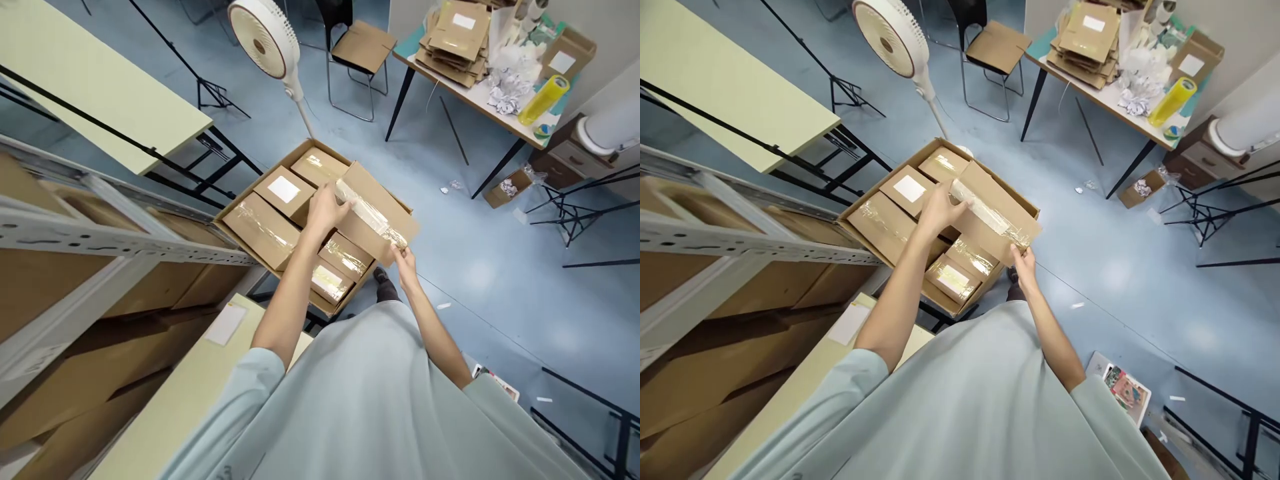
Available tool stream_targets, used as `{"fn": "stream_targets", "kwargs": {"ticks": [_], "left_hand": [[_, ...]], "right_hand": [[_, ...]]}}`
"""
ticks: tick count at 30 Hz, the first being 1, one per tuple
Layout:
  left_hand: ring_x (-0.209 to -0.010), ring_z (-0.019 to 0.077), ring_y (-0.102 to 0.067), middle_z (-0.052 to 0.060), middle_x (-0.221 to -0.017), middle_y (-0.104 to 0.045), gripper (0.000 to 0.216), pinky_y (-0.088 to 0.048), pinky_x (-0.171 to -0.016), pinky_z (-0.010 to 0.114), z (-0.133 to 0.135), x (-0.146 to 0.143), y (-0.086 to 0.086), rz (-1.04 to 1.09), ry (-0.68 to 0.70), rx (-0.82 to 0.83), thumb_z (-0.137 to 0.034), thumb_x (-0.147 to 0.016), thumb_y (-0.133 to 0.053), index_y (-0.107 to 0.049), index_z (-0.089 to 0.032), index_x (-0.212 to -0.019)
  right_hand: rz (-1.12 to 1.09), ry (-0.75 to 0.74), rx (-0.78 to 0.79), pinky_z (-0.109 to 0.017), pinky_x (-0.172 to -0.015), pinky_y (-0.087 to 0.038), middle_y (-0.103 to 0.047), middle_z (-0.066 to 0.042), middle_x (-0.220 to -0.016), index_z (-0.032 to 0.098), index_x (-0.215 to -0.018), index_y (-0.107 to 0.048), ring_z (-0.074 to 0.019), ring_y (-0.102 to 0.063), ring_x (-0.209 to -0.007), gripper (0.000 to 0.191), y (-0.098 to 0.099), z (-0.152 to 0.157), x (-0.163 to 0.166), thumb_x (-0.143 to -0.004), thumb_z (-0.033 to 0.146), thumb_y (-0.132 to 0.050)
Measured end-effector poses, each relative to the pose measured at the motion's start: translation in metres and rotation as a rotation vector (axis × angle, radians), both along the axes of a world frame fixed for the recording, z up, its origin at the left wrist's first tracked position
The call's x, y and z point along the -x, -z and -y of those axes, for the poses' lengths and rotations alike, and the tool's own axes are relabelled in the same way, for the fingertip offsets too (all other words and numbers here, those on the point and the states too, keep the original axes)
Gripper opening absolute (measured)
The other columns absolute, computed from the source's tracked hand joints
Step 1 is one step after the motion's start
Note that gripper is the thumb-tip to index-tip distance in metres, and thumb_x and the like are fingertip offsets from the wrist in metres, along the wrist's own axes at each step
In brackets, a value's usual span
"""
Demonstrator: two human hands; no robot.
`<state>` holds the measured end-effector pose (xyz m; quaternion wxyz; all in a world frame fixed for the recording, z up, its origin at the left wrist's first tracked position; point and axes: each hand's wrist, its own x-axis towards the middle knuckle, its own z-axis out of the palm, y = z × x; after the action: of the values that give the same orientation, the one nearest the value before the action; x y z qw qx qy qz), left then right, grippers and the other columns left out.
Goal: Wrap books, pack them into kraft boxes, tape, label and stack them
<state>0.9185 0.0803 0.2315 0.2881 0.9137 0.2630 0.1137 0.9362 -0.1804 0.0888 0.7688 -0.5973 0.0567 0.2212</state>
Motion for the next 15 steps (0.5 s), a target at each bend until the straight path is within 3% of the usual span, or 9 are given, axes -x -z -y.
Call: {"fn": "stream_targets", "kwargs": {"ticks": [4, 9, 12, 15], "left_hand": [[-0.143, 0.041, -0.066, 0.016, -0.142, -0.077, 0.054, -0.052, -0.128, 0.054, -0.032, -0.067, 0.026, -0.087, -0.02, 0.101, -0.039, -0.096, -0.075, -0.071, -0.02, -0.146], [-0.131, 0.0411, -0.072, 0.015, -0.137, -0.08, 0.051, -0.055, -0.121, 0.052, -0.052, -0.13, 0.043, -0.202, -0.033, 0.136, -0.04, -0.095, -0.073, -0.075, -0.018, -0.141], [-0.136, 0.0438, -0.069, 0.018, -0.136, -0.077, 0.051, -0.053, -0.123, 0.056, -0.053, -0.155, 0.047, -0.227, -0.06, 0.065, -0.041, -0.095, -0.073, -0.074, -0.02, -0.141], [-0.127, 0.0436, -0.072, 0.018, -0.127, -0.079, 0.049, -0.055, -0.118, 0.056, -0.06, -0.164, 0.047, -0.246, -0.09, 0.057, -0.042, -0.093, -0.074, -0.074, -0.021, -0.138]], "right_hand": [[-0.029, -0.055, 0.013, -0.053, -0.13, -0.054, -0.083, -0.016, -0.141, 0.021, -0.123, -0.071, -0.0311, -0.075, -0.14, 0.06, 0.011, -0.015, -0.048, -0.08, 0.06, -0.087], [-0.051, -0.093, 0.091, -0.053, -0.132, -0.051, -0.08, -0.014, -0.147, 0.023, -0.126, -0.067, -0.0301, -0.073, -0.141, 0.059, 0.017, -0.032, -0.097, -0.082, 0.058, -0.084], [-0.047, -0.107, 0.1, -0.052, -0.133, -0.05, -0.079, -0.015, -0.149, 0.022, -0.135, -0.066, -0.0296, -0.072, -0.143, 0.064, 0.007, -0.03, -0.114, -0.084, 0.059, -0.081], [-0.006, -0.178, 0.035, -0.05, -0.135, -0.049, -0.076, -0.015, -0.157, 0.022, -0.151, -0.062, -0.0276, -0.071, -0.148, 0.073, -0.012, -0.026, -0.118, -0.09, 0.059, -0.079]]}}
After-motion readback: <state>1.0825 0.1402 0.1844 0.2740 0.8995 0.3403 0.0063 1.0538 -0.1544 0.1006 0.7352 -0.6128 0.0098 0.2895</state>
